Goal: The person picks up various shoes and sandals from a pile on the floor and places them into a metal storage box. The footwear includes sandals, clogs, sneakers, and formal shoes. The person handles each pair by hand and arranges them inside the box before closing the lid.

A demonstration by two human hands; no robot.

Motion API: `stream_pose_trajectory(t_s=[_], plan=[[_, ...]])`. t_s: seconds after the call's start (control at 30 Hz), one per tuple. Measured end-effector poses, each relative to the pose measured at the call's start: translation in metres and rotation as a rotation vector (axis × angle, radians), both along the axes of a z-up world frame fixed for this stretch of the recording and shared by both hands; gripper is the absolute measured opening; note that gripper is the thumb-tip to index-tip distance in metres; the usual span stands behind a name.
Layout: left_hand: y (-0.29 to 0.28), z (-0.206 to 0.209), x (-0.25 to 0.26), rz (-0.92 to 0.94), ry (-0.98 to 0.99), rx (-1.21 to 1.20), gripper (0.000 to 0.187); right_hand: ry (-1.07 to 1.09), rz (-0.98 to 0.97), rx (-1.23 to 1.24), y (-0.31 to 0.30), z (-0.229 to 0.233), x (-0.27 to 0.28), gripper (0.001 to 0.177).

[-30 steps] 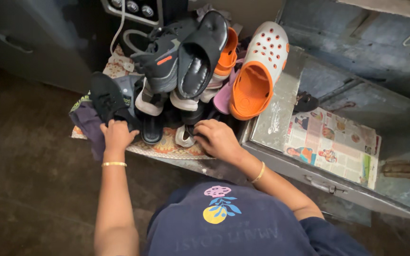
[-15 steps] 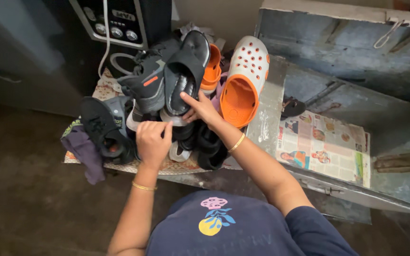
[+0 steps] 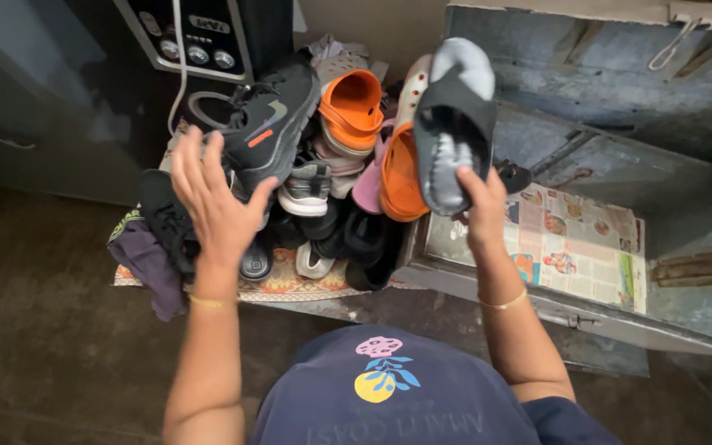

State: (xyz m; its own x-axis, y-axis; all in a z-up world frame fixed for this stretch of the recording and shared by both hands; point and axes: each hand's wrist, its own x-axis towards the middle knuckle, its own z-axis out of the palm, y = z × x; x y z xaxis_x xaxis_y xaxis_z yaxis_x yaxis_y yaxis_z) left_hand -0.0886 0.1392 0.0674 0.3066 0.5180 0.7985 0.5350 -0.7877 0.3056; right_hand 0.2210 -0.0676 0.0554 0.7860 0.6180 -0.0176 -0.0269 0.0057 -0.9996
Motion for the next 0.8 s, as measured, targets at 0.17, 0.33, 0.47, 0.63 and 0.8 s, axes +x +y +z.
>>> stream_pose_trajectory(t_s=[0.17, 0.33, 0.47, 0.63, 0.8], plan=[[0.056, -0.024, 0.014, -0.079, -0.081, -0.576, 0.070, 0.016, 0.028, 0.065, -0.023, 0.013, -0.003, 0.025], [0.071, -0.072, 0.007, -0.089, -0.366, -0.692, 0.063, 0.195, 0.089, 0.044, -0.025, 0.001, -0.006, 0.023], [0.040, -0.075, -0.027, -0.209, -0.624, -0.648, 0.059, 0.174, 0.142, -0.010, -0.023, 0.002, -0.013, 0.023], [-0.011, -0.029, -0.109, 0.032, -0.358, -0.484, 0.062, 0.141, 0.212, -0.040, -0.004, 0.007, -0.030, 0.024], [-0.003, -0.062, -0.114, 0.349, -0.175, -0.516, 0.056, 0.178, 0.320, -0.086, 0.022, -0.007, -0.059, 0.027]])
